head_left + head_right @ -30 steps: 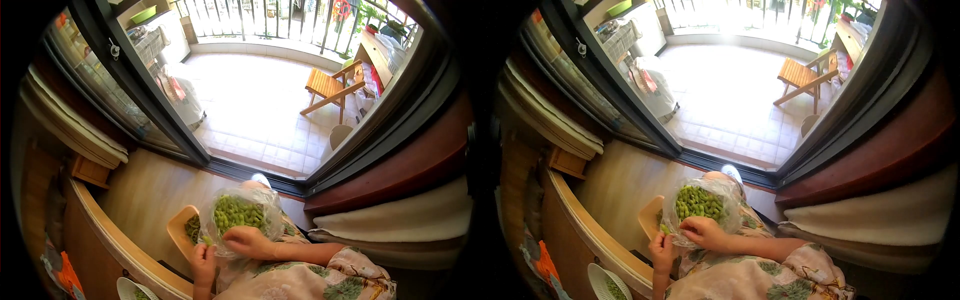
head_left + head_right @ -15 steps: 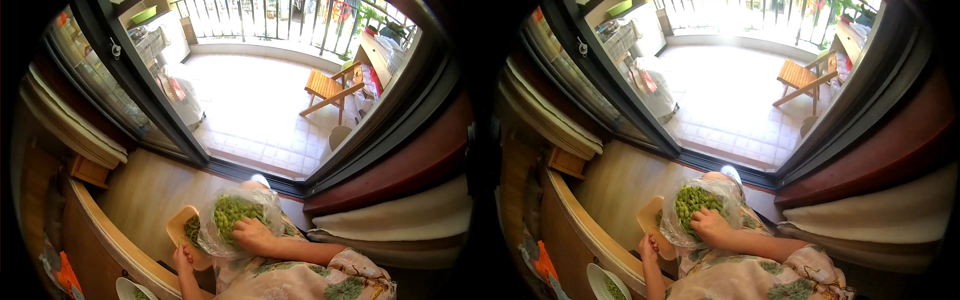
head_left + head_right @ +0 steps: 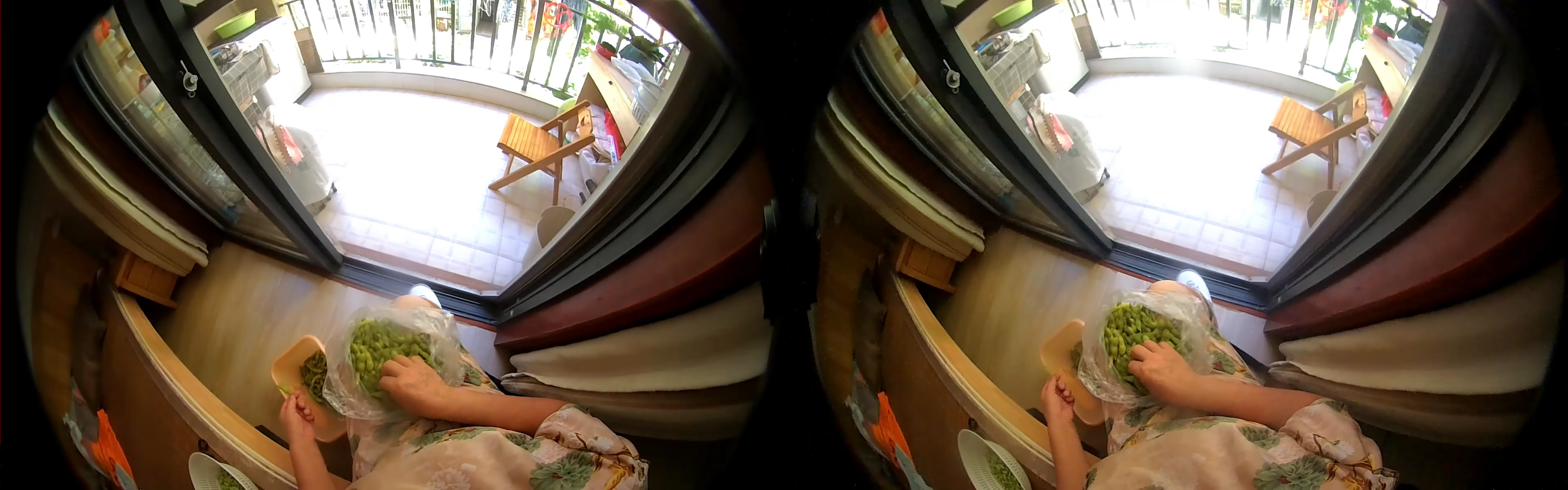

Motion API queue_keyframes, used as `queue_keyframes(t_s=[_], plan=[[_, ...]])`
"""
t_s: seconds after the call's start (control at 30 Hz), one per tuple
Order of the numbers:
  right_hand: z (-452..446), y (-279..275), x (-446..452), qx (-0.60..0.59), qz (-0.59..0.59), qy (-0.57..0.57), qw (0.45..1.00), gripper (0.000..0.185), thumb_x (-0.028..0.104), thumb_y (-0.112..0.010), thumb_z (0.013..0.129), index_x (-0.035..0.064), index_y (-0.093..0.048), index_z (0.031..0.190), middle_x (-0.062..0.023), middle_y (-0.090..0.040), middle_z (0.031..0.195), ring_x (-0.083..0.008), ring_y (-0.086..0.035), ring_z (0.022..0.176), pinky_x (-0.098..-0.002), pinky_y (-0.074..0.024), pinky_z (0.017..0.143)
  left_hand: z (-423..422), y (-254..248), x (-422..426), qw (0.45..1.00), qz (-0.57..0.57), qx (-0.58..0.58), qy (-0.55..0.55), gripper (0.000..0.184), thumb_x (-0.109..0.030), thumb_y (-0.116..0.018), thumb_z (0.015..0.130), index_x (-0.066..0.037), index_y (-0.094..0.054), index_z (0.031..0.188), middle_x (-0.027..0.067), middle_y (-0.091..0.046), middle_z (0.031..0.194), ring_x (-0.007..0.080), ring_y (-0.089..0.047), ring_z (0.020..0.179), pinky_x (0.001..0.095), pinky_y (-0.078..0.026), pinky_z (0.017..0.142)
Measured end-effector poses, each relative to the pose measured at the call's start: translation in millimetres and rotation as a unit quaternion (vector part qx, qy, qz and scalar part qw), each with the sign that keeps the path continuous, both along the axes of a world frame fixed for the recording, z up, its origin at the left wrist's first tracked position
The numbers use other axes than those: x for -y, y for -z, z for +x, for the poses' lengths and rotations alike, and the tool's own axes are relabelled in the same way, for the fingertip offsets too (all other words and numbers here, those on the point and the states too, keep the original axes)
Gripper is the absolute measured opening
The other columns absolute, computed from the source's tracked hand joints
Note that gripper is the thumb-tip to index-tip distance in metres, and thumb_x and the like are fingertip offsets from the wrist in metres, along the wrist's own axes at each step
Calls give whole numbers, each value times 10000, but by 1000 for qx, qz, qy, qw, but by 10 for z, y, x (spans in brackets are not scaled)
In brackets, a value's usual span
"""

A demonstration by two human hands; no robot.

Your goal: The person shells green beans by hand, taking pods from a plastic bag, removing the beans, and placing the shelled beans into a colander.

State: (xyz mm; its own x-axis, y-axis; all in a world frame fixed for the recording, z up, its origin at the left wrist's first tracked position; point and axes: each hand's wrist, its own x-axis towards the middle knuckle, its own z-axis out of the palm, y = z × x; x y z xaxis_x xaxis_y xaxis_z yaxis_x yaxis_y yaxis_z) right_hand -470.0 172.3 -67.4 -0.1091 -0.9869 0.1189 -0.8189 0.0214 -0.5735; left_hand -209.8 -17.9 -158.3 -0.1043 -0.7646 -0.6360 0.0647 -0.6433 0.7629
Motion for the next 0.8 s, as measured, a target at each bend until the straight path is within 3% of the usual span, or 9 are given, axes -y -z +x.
queue_keyframes(t_s=[0.13, 0.33, 0.57, 0.63, 0.67, 0.77, 0.8], plan=[[9, -9, -5, -2, 2, 0, 1000, 153, 81, -607, 719, 111, -644, 865, -47, -540, 973, -226, -508, 972, -346, -403, 778, 156, 195, 79, 996, 85, -10, -18, 195, -299, -517, 953, -119, -589, 976, -28, -473, 657, 116, -431, 507, 243, -326, 441], [-13, -35, 13, -10, 18, -13, 1000, 156, 79, -599, 729, 108, -635, 878, -53, -537, 976, -230, -508, 976, -346, -400, 785, 132, 144, 7, 996, 85, -5, -9, 221, -318, -523, 955, -121, -603, 1016, -35, -468, 656, 107, -432, 517, 232, -331, 450], [-13, -41, 5, -2, 9, -8, 1000, 166, 79, -592, 735, 103, -613, 898, -57, -539, 966, -233, -508, 984, -353, -398, 783, -420, -706, -320, 986, -128, -43, 94, 184, -194, -504, 977, -59, -615, 1034, -11, -536, 723, 84, -478, 581, 200, -379, 523], [-12, -37, 6, 10, -16, -3, 1000, 159, 77, -589, 735, 101, -606, 891, -60, -547, 944, -240, -517, 962, -357, -403, 773, -632, -1010, -480, 965, -206, -46, 159, 174, -160, -510, 974, -36, -626, 1015, 2, -561, 752, 80, -487, 607, 194, -397, 560], [-12, -29, 6, 18, -39, 4, 999, 156, 75, -587, 734, 100, -602, 887, -64, -553, 923, -245, -527, 937, -358, -408, 762, -722, -1182, -563, 958, -210, -55, 186, 164, -123, -524, 966, -13, -639, 1005, 19, -583, 778, 84, -524, 671, 203, -438, 634], [-17, -40, 7, 54, -71, 26, 996, 134, 65, -591, 742, 92, -590, 873, -83, -571, 844, -266, -563, 844, -372, -432, 707, -914, -1423, -765, 924, -250, -13, 289, 149, -90, -535, 954, -1, -642, 1007, 31, -602, 848, 95, -554, 741, 220, -462, 690], [-21, -54, 9, 67, -76, 33, 994, 126, 62, -595, 746, 89, -585, 869, -91, -577, 816, -273, -576, 809, -378, -442, 685, -960, -1436, -787, 885, -319, -10, 340, 156, -76, -554, 938, 1, -652, 1031, 58, -649, 946, 107, -590, 807, 229, -469, 737]])
